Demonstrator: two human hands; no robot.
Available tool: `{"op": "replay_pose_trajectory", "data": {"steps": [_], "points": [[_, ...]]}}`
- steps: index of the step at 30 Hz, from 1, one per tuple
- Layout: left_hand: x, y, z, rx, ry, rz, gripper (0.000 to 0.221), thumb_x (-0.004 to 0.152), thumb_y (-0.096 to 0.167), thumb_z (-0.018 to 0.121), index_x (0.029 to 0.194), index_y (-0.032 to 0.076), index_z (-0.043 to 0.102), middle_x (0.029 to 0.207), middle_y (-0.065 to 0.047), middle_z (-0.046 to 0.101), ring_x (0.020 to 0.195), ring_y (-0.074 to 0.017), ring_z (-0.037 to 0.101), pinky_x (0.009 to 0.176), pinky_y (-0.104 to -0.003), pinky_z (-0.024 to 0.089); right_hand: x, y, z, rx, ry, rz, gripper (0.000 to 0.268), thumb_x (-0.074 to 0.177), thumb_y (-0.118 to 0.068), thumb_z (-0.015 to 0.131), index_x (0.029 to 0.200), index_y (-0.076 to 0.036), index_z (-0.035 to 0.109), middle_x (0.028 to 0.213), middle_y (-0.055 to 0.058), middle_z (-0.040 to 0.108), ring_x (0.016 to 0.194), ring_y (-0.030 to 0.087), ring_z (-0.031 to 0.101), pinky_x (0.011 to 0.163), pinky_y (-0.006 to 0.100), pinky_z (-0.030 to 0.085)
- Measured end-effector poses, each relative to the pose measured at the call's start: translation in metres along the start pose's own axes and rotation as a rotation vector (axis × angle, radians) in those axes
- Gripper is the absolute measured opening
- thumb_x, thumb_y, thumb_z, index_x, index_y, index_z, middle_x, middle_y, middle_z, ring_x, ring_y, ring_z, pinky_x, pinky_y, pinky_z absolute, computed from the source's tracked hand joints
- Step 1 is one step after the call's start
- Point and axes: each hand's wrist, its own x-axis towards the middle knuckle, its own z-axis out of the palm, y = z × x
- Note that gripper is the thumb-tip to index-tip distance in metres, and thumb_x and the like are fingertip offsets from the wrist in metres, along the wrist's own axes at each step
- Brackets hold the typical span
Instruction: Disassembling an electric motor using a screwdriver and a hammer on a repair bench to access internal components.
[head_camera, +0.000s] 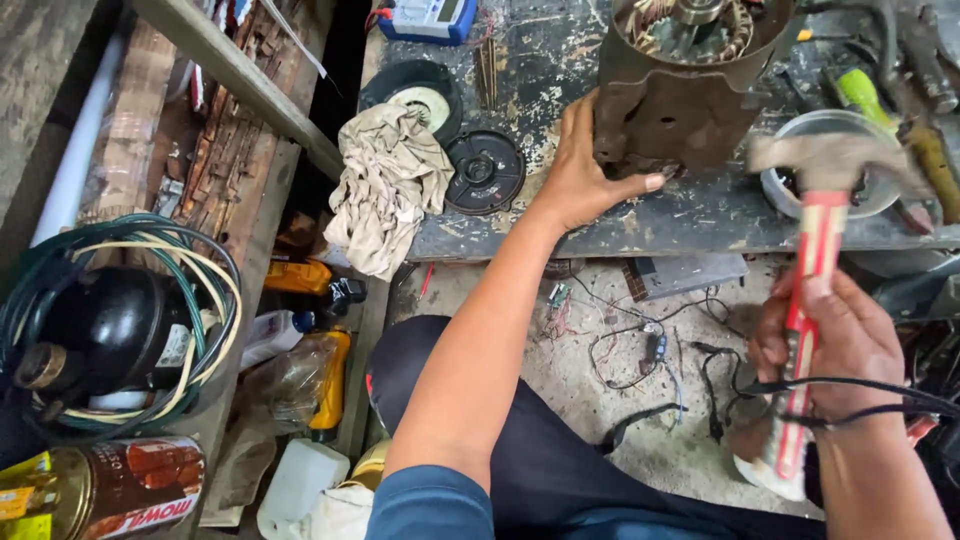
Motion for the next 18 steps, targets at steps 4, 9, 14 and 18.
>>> {"op": "replay_pose_trajectory", "data": {"steps": [4,9,14,18], "points": [[-0.001,0.002,-0.001,0.026,-0.014,-0.011,0.129,0.065,0.054,0.085,0.159,0.010,0.009,0.166,-0.018,0.010,0.155,-0.0392,0.022,0.124,-0.060,0.026,0.008,0.012,0.005,0.234,0.001,-0.014,0.022,0.101,-0.033,0.064,0.099,-0.011,0.062,0.057,0.008,0.048,0.041,0.019,0.043,0.038,0.029,0.039],[0.002,-0.007,-0.004,0.024,-0.056,-0.041,0.134,0.061,0.062,0.082,0.160,0.014,0.005,0.169,-0.015,0.004,0.156,-0.0395,0.019,0.121,-0.063,0.030,-0.012,-0.006,0.019,-0.037,0.024,0.035,0.025,0.106,-0.030,0.057,0.102,-0.005,0.057,0.060,0.007,0.045,0.048,0.014,0.045,0.036,0.025,0.042],[0.002,0.001,-0.006,0.028,-0.067,-0.068,0.132,0.064,0.057,0.085,0.160,0.016,0.003,0.171,-0.015,-0.002,0.157,-0.0404,0.017,0.121,-0.064,0.027,-0.004,-0.001,0.021,0.067,-0.023,0.004,0.021,0.103,-0.028,0.059,0.104,-0.007,0.062,0.052,0.010,0.043,0.041,0.018,0.038,0.040,0.029,0.033],[-0.001,0.006,-0.011,0.061,-0.130,-0.188,0.136,0.066,0.059,0.080,0.161,0.019,-0.009,0.172,-0.012,-0.021,0.159,-0.0322,-0.011,0.125,-0.057,0.010,-0.005,0.000,0.025,0.071,0.002,0.010,0.020,0.107,-0.025,0.056,0.101,-0.006,0.057,0.060,0.005,0.047,0.048,0.013,0.048,0.037,0.025,0.046]]}}
